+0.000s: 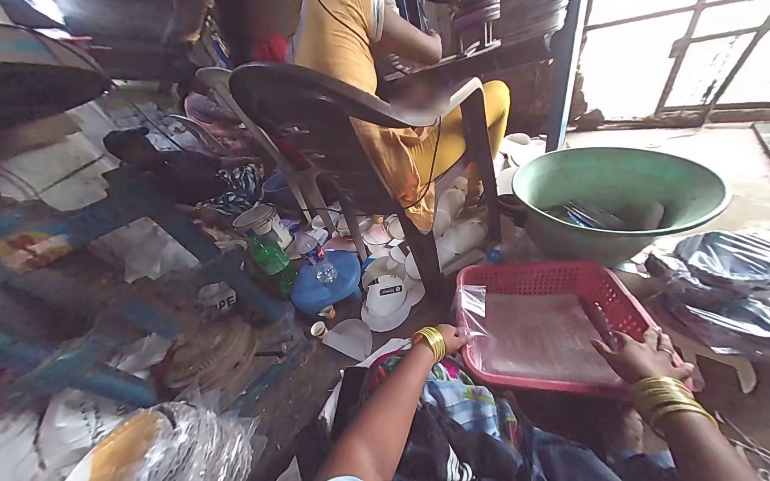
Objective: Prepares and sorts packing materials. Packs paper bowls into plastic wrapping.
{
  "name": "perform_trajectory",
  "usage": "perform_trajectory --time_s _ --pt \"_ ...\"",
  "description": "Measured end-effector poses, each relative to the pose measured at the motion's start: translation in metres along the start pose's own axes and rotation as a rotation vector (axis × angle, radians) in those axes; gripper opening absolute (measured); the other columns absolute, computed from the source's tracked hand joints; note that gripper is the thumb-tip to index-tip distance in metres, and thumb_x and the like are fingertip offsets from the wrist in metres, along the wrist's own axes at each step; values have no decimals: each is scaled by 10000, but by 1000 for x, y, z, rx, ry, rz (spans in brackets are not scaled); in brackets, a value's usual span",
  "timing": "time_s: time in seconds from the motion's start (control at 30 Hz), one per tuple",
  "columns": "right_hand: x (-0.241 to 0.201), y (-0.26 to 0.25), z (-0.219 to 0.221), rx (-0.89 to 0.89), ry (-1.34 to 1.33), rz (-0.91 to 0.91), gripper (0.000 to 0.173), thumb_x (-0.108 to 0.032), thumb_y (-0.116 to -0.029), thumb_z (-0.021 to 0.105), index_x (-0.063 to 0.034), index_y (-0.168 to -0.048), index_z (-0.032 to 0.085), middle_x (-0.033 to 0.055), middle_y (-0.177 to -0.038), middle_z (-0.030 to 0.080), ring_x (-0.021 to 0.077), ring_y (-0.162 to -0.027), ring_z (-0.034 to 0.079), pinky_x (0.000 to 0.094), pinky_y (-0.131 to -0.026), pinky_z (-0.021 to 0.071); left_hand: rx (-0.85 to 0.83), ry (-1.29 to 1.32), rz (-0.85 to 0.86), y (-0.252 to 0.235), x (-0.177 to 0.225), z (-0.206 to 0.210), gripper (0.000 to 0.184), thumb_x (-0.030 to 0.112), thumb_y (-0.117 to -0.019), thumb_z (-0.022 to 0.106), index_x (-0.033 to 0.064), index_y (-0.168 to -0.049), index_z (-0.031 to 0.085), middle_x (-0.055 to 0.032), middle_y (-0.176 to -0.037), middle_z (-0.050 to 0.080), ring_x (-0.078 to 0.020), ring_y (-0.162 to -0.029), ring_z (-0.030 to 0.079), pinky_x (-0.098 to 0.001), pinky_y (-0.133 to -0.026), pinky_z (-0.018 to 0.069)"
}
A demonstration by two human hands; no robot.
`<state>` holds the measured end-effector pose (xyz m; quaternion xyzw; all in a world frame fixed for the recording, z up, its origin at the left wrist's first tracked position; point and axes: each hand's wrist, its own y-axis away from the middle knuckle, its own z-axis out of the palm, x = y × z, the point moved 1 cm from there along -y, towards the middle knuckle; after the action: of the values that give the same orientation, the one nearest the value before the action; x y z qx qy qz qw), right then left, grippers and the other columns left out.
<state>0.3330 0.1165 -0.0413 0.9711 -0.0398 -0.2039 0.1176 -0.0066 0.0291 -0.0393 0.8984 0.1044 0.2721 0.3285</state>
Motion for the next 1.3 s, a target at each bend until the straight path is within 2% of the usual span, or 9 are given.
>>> perform_trajectory --time_s 0.5,0.6,0.77,0.87,0.93,1.03,1.13,1.2,1.3 --pt "0 1 0 6 5 -6 646 -487 -968 671 -70 -1451 568 313 -1670 145 508 -1555 90 789 -1145 101 14 25 -12 6 3 -1 577 393 -1119 382 -101 -1348 573 -315 -1342 601 -412 -1280 585 -562 -1118 405" --pt "1 3 -3 32 -72 -6 643 -460 -998 630 -63 -1491 522 309 -1667 171 504 -1553 108 786 -1150 90 22 25 -10 5 4 0 550 364 -1120 392 -102 -1347 574 -318 -1352 592 -412 -1288 578 -555 -1120 404" --pt "4 -4 -11 114 -231 85 613 -460 -1061 490 -70 -1533 464 252 -1642 306 411 -1543 253 692 -1182 171 9 -4 9 4 4 -1 562 367 -1125 375 -109 -1357 561 -321 -1367 580 -414 -1303 567 -547 -1135 392" --pt "2 -3 -16 174 -333 124 524 -379 -1088 445 -18 -1459 530 272 -1513 487 420 -1443 424 676 -1129 273 -9 -44 19 5 5 -3 568 374 -1125 369 -113 -1329 578 -320 -1339 596 -412 -1283 577 -545 -1124 396" --pt "1 1 -19 237 -430 175 493 -341 -1100 426 -12 -1448 543 274 -1441 557 414 -1383 497 627 -1121 323 4 -74 5 9 8 -6 551 379 -1116 401 -95 -1322 593 -307 -1332 604 -409 -1276 578 -551 -1114 400" --pt "1 2 -20 295 -481 226 483 -332 -1116 372 -32 -1454 542 275 -1424 573 428 -1367 511 621 -1111 346 189 26 -14 17 10 -13 491 331 -1083 508 -111 -1261 626 -322 -1321 604 -428 -1299 561 -559 -1122 397" --pt "8 -6 -12 318 -435 179 477 -346 -1115 377 -32 -1410 582 300 -1373 596 474 -1309 544 667 -1061 375 612 209 98 24 7 -12 382 245 -1061 567 -81 -1231 672 -292 -1239 656 -421 -1192 626 -557 -1069 452" --pt "11 -13 -3 297 -373 85 492 -366 -1106 409 -14 -1398 590 308 -1380 588 492 -1316 532 688 -1069 362 884 235 236 22 3 -11 355 201 -1029 594 -74 -1236 682 -266 -1210 687 -391 -1045 697 -544 -965 527" --pt "17 -21 10 235 -231 -63 555 -429 -1070 480 -28 -1445 558 273 -1505 496 466 -1440 407 668 -1152 296 961 464 339 25 11 -7 394 173 -1017 605 -84 -1316 620 -267 -1271 647 -285 -879 713 -431 -850 584"
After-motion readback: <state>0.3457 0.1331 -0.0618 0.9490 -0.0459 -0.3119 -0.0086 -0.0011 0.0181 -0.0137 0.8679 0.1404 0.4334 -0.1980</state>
